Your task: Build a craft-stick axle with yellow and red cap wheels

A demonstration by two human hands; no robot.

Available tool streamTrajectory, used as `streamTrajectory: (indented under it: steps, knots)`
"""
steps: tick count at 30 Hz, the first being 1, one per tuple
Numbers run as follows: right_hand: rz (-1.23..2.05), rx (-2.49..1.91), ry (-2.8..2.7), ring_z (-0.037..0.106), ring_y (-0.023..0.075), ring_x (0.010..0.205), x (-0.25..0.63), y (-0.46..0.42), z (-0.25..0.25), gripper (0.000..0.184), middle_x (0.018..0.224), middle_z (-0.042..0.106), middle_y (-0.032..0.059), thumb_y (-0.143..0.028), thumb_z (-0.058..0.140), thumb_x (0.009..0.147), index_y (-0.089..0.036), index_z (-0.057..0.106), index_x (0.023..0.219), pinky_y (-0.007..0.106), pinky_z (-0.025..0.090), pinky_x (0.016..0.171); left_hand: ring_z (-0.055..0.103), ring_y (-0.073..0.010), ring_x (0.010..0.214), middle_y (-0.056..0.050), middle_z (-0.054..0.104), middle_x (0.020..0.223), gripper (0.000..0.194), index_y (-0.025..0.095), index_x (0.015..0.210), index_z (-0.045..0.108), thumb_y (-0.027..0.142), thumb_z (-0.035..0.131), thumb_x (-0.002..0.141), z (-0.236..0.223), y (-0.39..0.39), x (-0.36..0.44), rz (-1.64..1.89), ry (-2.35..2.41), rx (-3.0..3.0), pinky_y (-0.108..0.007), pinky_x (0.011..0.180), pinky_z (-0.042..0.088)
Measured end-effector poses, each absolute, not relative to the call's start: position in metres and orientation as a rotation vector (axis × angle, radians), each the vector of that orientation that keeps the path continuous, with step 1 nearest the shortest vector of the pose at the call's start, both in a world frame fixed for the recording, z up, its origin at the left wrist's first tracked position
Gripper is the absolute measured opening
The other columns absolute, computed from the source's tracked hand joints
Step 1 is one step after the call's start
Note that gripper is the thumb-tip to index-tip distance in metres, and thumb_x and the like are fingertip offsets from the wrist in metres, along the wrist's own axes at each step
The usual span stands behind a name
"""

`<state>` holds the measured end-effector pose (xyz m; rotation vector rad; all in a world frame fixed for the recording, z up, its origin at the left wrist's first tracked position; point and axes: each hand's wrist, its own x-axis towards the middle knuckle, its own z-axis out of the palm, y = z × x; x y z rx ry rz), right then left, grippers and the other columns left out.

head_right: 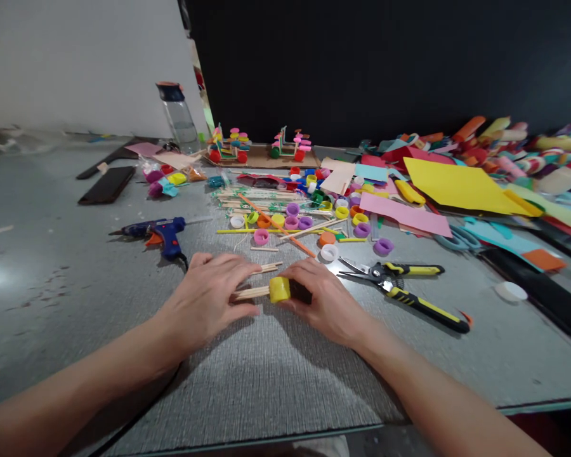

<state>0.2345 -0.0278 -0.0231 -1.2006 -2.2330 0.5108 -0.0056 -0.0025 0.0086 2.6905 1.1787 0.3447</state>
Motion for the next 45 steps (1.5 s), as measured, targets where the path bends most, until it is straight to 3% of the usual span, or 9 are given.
streamTrajectory:
  steps: [1,4,9,15,28,45]
  knots:
    - [0.511,-1.204,-2.234,0.062,0.0236,0.098,0.235,-0.028,-0.023,0.020,0.105,0.069,0.0056,-0.022,0.072,0.093,-0.023,0.063,0.112,0.042,0.050,0.087,0.059,-0.0317,0.117,-0.008,0.071,0.124,0.055,0.020,0.124,0.060,0.041,0.086,0.079,0.013,-0.002,-0.013,0.290,1.198,2.728,-0.040,0.087,0.030]
    - [0.516,-1.209,-2.243,0.061,0.0235,0.098,0.236,-0.028,-0.022,0.020,0.106,0.069,0.0054,-0.024,0.072,0.094,-0.023,0.063,0.112,0.042,0.050,0.088,0.061,-0.0330,0.104,-0.010,0.070,0.116,0.060,0.018,0.107,0.064,0.051,0.092,0.065,0.026,0.000,-0.039,0.066,1.337,2.777,-0.036,0.076,0.030]
    - [0.499,-1.197,-2.264,0.061,0.0234,0.100,0.238,-0.029,-0.023,0.021,0.107,0.068,0.0050,-0.021,0.071,0.093,-0.024,0.062,0.112,0.042,0.049,0.090,0.054,-0.0198,0.068,0.001,0.065,0.080,0.022,0.023,0.087,0.060,0.038,0.076,0.085,0.028,0.002,-0.064,-0.082,1.248,2.579,-0.033,0.061,0.021]
    - [0.496,-1.209,-2.255,0.062,0.0239,0.099,0.239,-0.028,-0.022,0.022,0.106,0.069,0.0049,-0.021,0.073,0.091,-0.024,0.064,0.111,0.041,0.050,0.088,0.052,-0.0187,0.071,0.000,0.064,0.084,0.013,0.023,0.087,0.059,0.033,0.065,0.092,0.020,0.003,-0.060,0.031,1.171,2.528,-0.032,0.063,0.025]
    - [0.546,-1.228,-2.212,0.065,0.0248,0.105,0.244,-0.031,-0.026,0.022,0.114,0.069,0.0081,-0.025,0.072,0.093,-0.023,0.068,0.115,0.042,0.053,0.091,0.055,-0.0182,0.075,0.001,0.065,0.086,0.011,0.023,0.099,0.062,0.032,0.064,0.092,0.017,0.008,-0.059,-0.005,1.171,2.408,-0.032,0.067,0.028]
    - [0.645,-1.212,-2.124,0.064,0.0232,0.103,0.241,-0.028,-0.023,0.018,0.110,0.070,0.0051,-0.026,0.069,0.095,-0.025,0.068,0.113,0.040,0.049,0.092,0.049,-0.0185,0.068,0.001,0.059,0.074,0.010,0.023,0.087,0.058,0.030,0.063,0.092,0.016,0.002,-0.053,0.062,1.156,2.465,-0.032,0.063,0.023]
